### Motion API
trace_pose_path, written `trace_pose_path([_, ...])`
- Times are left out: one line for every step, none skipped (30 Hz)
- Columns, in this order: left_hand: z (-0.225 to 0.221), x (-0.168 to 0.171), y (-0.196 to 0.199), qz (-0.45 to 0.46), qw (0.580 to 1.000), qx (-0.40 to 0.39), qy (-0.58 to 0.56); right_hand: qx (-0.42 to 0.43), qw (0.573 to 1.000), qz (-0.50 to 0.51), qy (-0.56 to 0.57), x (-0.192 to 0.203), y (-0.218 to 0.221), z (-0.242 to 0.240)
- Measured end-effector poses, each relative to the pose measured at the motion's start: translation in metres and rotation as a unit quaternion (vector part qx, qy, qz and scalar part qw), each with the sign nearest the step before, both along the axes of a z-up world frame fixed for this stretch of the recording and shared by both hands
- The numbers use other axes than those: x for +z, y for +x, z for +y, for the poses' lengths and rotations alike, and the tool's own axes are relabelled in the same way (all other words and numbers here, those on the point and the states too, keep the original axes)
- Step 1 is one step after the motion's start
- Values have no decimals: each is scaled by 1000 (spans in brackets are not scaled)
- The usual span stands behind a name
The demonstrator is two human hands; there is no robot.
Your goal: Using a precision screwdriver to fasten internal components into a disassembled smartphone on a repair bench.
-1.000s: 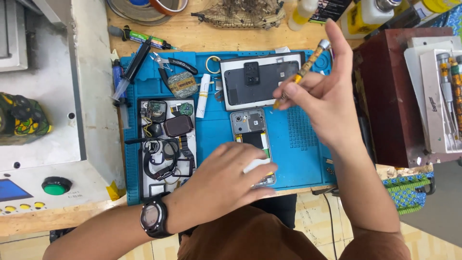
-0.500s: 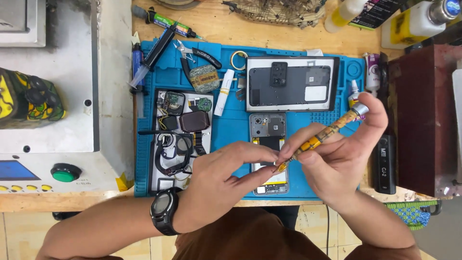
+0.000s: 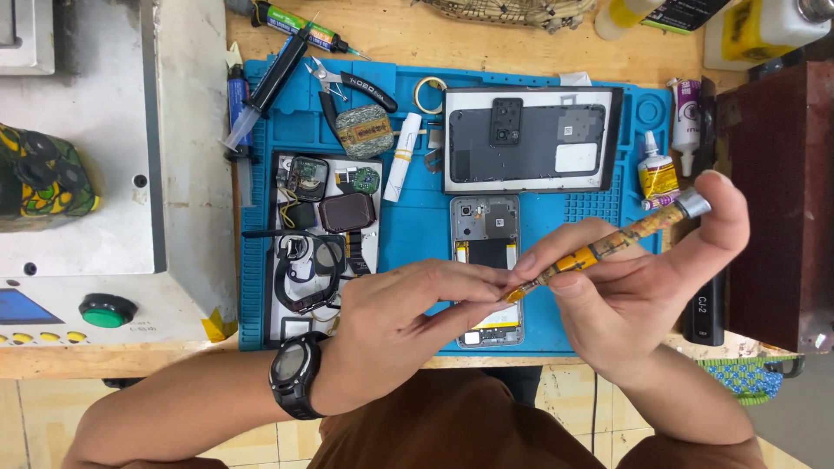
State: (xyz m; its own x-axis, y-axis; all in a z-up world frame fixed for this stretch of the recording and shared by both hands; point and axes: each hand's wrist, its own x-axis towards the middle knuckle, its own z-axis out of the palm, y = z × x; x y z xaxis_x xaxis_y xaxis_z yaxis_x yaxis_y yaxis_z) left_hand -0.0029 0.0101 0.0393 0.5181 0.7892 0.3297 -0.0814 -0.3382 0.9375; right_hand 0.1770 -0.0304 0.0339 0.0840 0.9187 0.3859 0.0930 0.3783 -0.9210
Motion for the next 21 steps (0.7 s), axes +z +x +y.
trace_pose_path([0,0,0,0,1000,0,-1,0,1000,0,-1,-1,0,-1])
trace_pose_path([0,0,0,-5,1000,-2,-17,-9,1000,-6,12,-2,0,-1])
trace_pose_path([0,0,0,-10,999,-4,-33,-17,999,-13,25,-3,0,-1])
trace_pose_path([-1,-1,0,-11,999,-4,-33,-17,999,-13,24,-4,-1,-1])
trace_pose_path([-1,-2,0,-12,999,-2,-47,-21,999,-14,34,-4,-2,-1])
trace_pose_path([-1,-4,0,-12,998,0,-61,-24,999,-16,44,-5,-2,-2])
trace_pose_path([-1,-3,0,-12,998,0,-61,-25,999,-15,43,-3,-3,-1])
trace_pose_path([-1,-3,0,-9,998,0,-65,-26,998,-32,53,-1,-4,0])
trace_pose_path([0,-2,0,-6,998,0,-68,-27,996,-49,64,1,-6,0])
trace_pose_path([0,-3,0,-6,998,0,-68,-26,996,-49,64,-1,-5,0])
trace_pose_path([0,-4,1,5,997,7,-72,-22,996,-57,70,-2,-4,-1])
trace_pose_path([0,-4,1,16,997,14,-77,-17,995,-66,76,-4,-3,-3])
trace_pose_path([1,-3,1,16,997,15,-77,-16,995,-66,75,-6,2,-6])
trace_pose_path([3,-2,1,22,997,12,-77,6,996,-84,9,-9,6,-9])
trace_pose_path([4,0,1,28,997,9,-77,26,993,-102,-58,-11,11,-13])
trace_pose_path([3,-2,1,29,997,9,-77,27,993,-101,-58,-10,10,-13])
trace_pose_path([3,-3,1,31,996,11,-77,18,990,-133,-42,-10,10,-12])
trace_pose_path([3,-5,1,33,997,13,-75,10,986,-164,-23,-9,10,-11])
trace_pose_path([3,-5,1,34,997,16,-74,12,986,-163,-21,-8,9,-11])
trace_pose_path([4,-5,1,41,996,9,-77,11,986,-163,-25,-7,8,-13])
trace_pose_path([4,-5,1,48,996,3,-80,10,986,-163,-28,-6,7,-14])
